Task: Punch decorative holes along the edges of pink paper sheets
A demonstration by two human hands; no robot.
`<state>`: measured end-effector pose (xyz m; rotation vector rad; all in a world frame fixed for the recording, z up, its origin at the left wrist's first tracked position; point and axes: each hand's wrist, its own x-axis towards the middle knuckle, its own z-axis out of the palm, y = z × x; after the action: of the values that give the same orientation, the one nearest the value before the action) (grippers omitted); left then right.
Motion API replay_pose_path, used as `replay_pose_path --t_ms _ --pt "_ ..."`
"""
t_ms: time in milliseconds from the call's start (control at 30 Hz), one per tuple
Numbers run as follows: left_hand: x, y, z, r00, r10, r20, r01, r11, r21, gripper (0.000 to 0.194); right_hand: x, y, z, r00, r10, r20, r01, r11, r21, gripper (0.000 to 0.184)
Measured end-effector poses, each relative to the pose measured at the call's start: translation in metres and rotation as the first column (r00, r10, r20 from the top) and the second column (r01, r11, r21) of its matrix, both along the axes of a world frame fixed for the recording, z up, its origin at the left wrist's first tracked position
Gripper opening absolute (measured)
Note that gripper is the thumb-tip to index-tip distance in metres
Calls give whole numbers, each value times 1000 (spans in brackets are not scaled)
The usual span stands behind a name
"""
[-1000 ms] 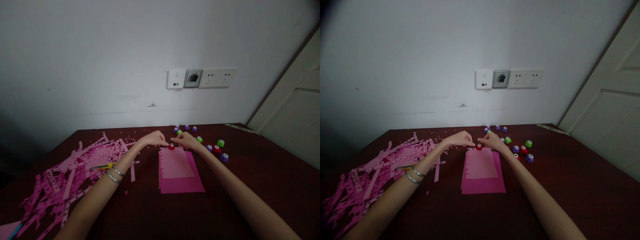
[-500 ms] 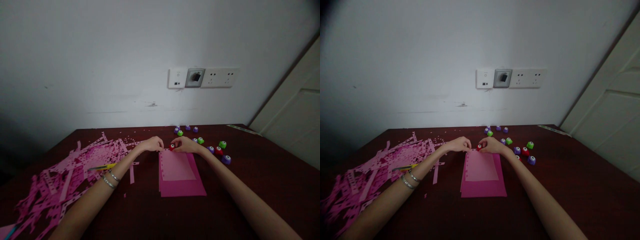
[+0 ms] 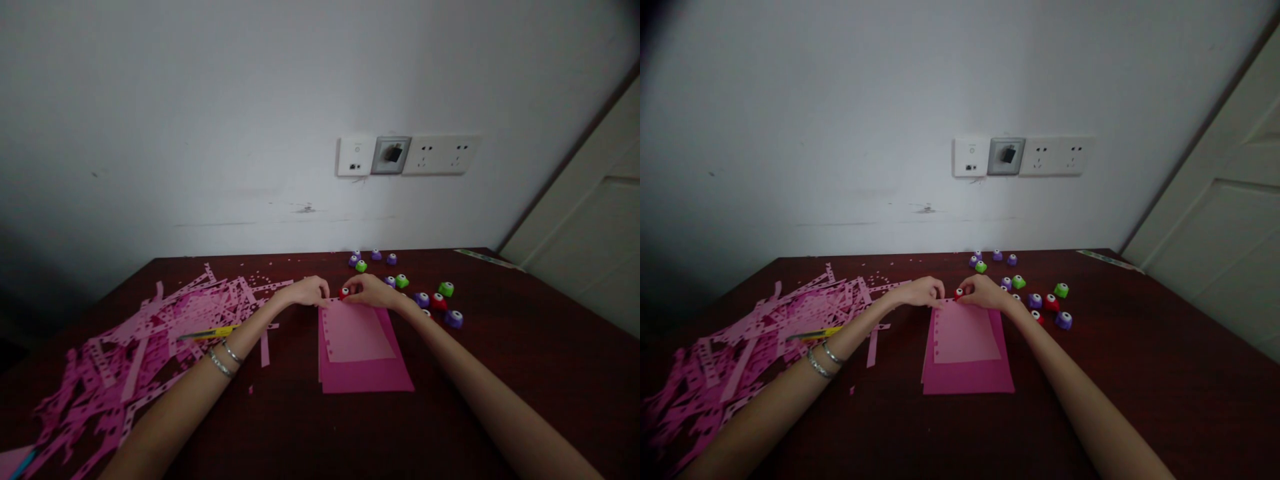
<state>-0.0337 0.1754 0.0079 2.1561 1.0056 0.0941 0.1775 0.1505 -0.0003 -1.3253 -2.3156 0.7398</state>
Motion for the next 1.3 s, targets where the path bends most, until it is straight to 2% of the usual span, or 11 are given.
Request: replay_pose_path --t_ms 267,400,600,833,1300 --pt "-1 -1 1 1000 -3 -6 2 1000 -8 21 0 -1 1 1000 1 15 -1 1000 1 27" --pt "-1 0 1 1000 6 -10 -6 1000 -13 21 0 -3 5 999 -1 33 2 999 -37 40" --pt "-1 -1 1 1000 11 -8 -12 1000 -8 18 1 -3 5 998 40 48 -38 999 -31 27" --pt "-1 -2 3 1000 8 5 -8 1000 -13 16 1 -2 5 999 27 41 -26 999 -22 27" --pt "-3 1 1 1000 2 -7 -2 1000 -11 22 5 -2 8 996 49 73 -44 997 -71 28"
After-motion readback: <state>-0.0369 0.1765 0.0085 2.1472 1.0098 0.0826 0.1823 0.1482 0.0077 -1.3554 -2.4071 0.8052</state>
